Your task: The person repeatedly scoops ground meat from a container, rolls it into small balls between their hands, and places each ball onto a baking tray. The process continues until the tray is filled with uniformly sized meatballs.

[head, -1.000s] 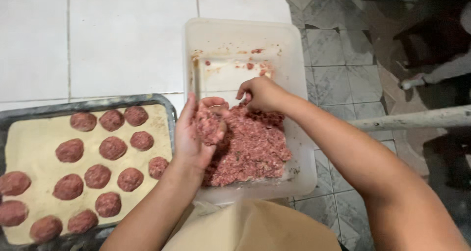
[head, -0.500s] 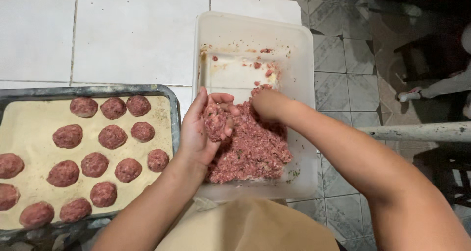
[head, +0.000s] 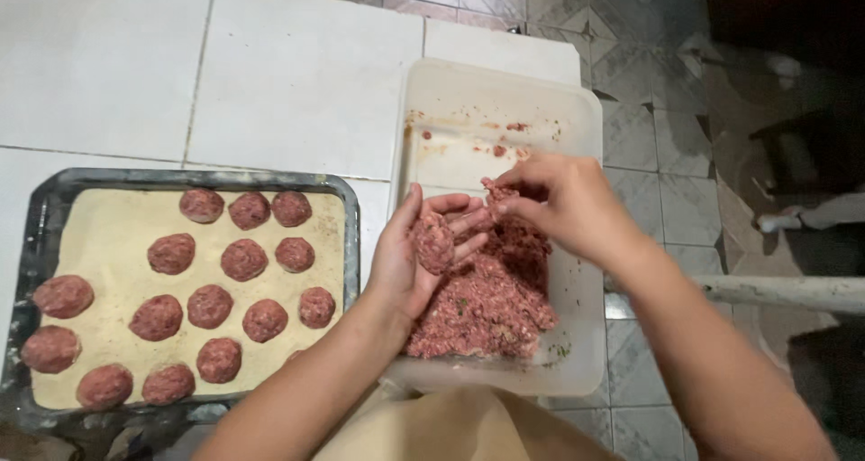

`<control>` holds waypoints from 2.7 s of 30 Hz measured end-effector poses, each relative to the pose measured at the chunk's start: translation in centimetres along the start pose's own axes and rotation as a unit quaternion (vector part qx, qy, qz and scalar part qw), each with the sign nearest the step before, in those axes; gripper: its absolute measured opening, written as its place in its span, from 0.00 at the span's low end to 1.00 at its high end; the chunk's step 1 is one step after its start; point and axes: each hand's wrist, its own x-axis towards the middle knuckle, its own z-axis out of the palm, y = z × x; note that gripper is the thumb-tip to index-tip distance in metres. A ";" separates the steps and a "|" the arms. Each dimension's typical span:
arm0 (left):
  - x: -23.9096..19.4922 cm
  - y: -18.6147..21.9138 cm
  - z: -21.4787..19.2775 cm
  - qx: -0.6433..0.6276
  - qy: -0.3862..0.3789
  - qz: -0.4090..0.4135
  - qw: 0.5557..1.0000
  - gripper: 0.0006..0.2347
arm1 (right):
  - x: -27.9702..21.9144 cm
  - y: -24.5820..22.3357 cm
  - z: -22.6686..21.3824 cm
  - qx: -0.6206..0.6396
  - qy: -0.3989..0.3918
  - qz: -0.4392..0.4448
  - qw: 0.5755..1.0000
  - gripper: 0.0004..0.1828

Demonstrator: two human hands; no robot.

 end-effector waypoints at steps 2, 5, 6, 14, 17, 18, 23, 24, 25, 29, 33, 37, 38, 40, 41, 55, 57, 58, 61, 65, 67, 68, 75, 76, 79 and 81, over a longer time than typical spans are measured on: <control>0.8 -0.3 -1.0 0.005 0.006 0.007 1.000 0.26 | -1.2 -1.2 4.2 0.018 0.057 -0.034 0.998 0.11; 0.5 -0.6 -0.4 0.015 0.024 0.038 0.999 0.20 | -3.4 -2.4 7.7 0.019 0.112 -0.076 0.991 0.11; 0.3 -0.4 0.1 0.013 0.043 0.068 0.997 0.15 | -3.8 -2.7 8.5 0.005 0.101 -0.087 0.991 0.16; -2.7 0.8 6.2 0.026 0.117 0.052 0.991 0.04 | -3.8 -2.6 6.9 0.111 0.182 -0.041 0.976 0.15; -2.9 0.1 6.6 0.020 0.153 0.063 0.986 0.04 | -3.8 -3.6 6.9 0.203 0.131 0.130 0.961 0.20; -2.6 -0.2 6.4 0.008 0.158 0.079 0.984 0.05 | -3.6 -4.0 6.8 0.250 0.102 0.224 0.936 0.21; -3.7 -0.5 7.0 0.024 0.156 0.081 0.984 0.07 | -3.8 -3.1 7.7 0.356 0.138 0.214 0.899 0.07; -4.1 -0.4 7.4 0.040 0.161 0.071 0.984 0.07 | -3.8 -2.7 8.0 0.372 0.145 0.201 0.894 0.06; -3.4 -0.9 5.8 0.041 0.162 0.072 0.983 0.07 | -3.9 -2.7 7.7 0.374 0.145 0.201 0.894 0.06; -2.3 -1.4 2.9 0.038 0.104 0.093 0.990 0.08 | -4.2 -2.9 6.2 0.307 0.142 0.183 0.923 0.05; -6.3 1.0 8.1 0.085 0.220 0.026 0.971 0.08 | -5.2 -1.7 5.0 0.221 0.161 0.092 0.957 0.09; -3.0 -0.1 2.3 0.010 0.126 0.094 0.987 0.12 | -5.7 1.0 7.1 0.052 0.255 -0.102 0.960 0.08; -3.2 0.1 2.7 0.021 0.131 0.092 0.987 0.14 | -5.7 1.6 7.7 -0.005 0.117 -0.118 0.986 0.18; -3.2 0.3 2.8 0.029 0.137 0.085 0.986 0.18 | -6.3 1.8 7.8 -0.062 -0.028 -0.130 0.989 0.30; -2.8 0.4 2.7 0.015 0.101 0.106 0.989 0.20 | -6.3 1.5 6.9 -0.064 0.022 -0.150 0.986 0.25; -4.0 -0.5 5.1 0.005 -0.180 0.028 0.983 0.38 | -7.1 -8.4 5.5 -0.001 0.360 -0.223 0.906 0.16; -5.4 -1.0 6.0 -0.081 -0.287 -0.083 0.951 0.42 | -6.2 -9.0 8.3 -0.066 0.322 -0.215 0.920 0.38; -5.5 -1.0 6.2 -0.080 -0.288 -0.084 0.950 0.42 | -6.3 -9.1 8.2 -0.068 0.323 -0.215 0.919 0.38; -5.6 -1.3 5.7 -0.133 -0.196 0.033 0.971 0.38 | -6.4 -9.2 7.7 0.022 0.380 -0.321 0.867 0.26; -5.1 -1.7 5.4 -0.180 -0.216 0.032 0.959 0.30 | -6.2 -8.3 5.9 0.038 0.349 -0.409 0.842 0.25; -4.7 -1.7 5.3 -0.177 -0.180 0.038 0.967 0.28 | -6.1 -7.7 5.9 0.046 0.376 -0.376 0.846 0.26; -4.0 -1.8 4.8 -0.174 -0.141 0.039 0.974 0.28 | -5.9 -7.1 6.4 0.012 0.377 -0.293 0.878 0.30; -3.8 -0.8 4.8 0.001 0.158 0.046 0.986 0.20 | -7.4 -6.3 6.3 0.073 0.339 -0.230 0.909 0.44; -4.0 -0.6 5.0 -0.002 0.162 0.043 0.986 0.20 | -7.1 -6.6 5.6 0.073 0.335 -0.227 0.911 0.44; -4.7 -0.2 4.9 0.078 0.072 0.079 0.991 0.24 | -6.8 -7.7 5.1 0.074 0.379 -0.234 0.892 0.36; -4.6 0.4 4.7 0.075 -0.069 0.064 0.993 0.38 | -6.3 -8.1 6.1 -0.021 0.389 -0.194 0.900 0.43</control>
